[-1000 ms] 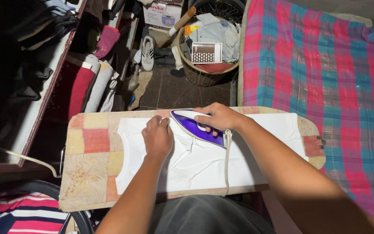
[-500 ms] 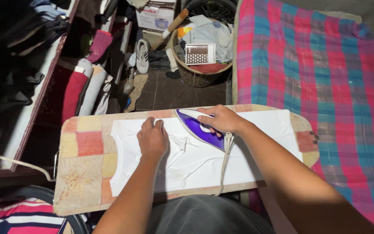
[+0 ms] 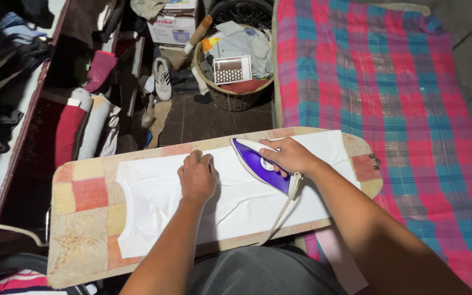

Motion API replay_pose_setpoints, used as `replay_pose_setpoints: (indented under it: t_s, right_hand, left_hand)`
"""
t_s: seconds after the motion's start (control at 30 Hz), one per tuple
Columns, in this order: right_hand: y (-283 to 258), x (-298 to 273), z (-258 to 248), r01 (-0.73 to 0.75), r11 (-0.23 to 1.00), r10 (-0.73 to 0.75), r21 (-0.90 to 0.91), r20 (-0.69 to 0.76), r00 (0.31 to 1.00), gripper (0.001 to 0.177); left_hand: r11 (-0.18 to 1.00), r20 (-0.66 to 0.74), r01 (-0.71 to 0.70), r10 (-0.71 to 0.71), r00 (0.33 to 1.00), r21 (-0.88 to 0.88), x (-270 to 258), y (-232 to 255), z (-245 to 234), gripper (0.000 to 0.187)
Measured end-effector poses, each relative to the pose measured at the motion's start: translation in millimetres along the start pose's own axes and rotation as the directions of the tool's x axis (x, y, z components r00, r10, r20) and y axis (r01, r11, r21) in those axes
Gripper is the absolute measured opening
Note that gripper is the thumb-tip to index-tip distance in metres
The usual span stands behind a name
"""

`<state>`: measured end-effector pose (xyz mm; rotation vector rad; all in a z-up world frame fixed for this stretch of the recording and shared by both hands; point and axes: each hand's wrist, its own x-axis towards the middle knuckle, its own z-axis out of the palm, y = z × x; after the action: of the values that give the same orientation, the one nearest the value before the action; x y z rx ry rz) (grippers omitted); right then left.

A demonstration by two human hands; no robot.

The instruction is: The person irons a white garment on a wooden ironing board. They repeatedly smooth the fabric, use a purple and white iron to press different sections, and fold the garment into a neat rectangle.

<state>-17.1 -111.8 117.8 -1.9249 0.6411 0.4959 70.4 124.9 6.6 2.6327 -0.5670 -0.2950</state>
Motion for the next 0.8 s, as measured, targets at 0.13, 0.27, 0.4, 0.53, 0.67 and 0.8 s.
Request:
replay_pose_setpoints:
  t_s: [0.13, 0.27, 0.4, 0.53, 0.67, 0.8]
  right_hand:
    - [14.1, -6.0, -12.0, -0.016, 1.0, 0.017, 0.017, -0.022, 1.0, 0.055]
    - [21.9, -8.2, -18.7, -0.01, 0.998, 0.012, 0.065, -0.032, 0.999, 0.054]
    - [5.4, 5.8, -7.4, 0.102, 0.995, -0.103, 0.013, 0.009, 0.995, 0.052]
    - [-24.2, 26.1, 20.8, 0.178, 0.984, -0.18, 0.028, 0.084, 0.98, 0.052]
    - [-33.8, 30.6, 32.7, 0.156, 0.988, -0.156, 0.008, 0.077, 0.985, 0.05]
    - [-14.3, 25.4, 19.4, 0.111, 0.994, -0.111, 0.009, -0.008, 0.994, 0.05]
  left_hand:
    - [1.0, 0.037, 0.012, -0.013, 0.999, 0.026, -4.0, 10.2, 6.3, 0.035]
    - [0.999, 0.048, 0.016, -0.018, 0.999, 0.044, -5.2, 13.6, 9.2, 0.037]
    - [0.998, 0.067, 0.028, -0.031, 0.997, 0.049, -9.6, 11.8, 10.2, 0.044]
    - [0.996, 0.13, 0.043, -0.053, 0.99, 0.081, -13.8, 15.5, 12.8, 0.049]
    - [0.992, 0.169, 0.057, -0.076, 0.983, 0.117, -14.3, 16.3, 10.5, 0.051]
    - [0.976, 0.226, 0.056, -0.104, 0.968, 0.212, -13.6, 26.2, 2.9, 0.057]
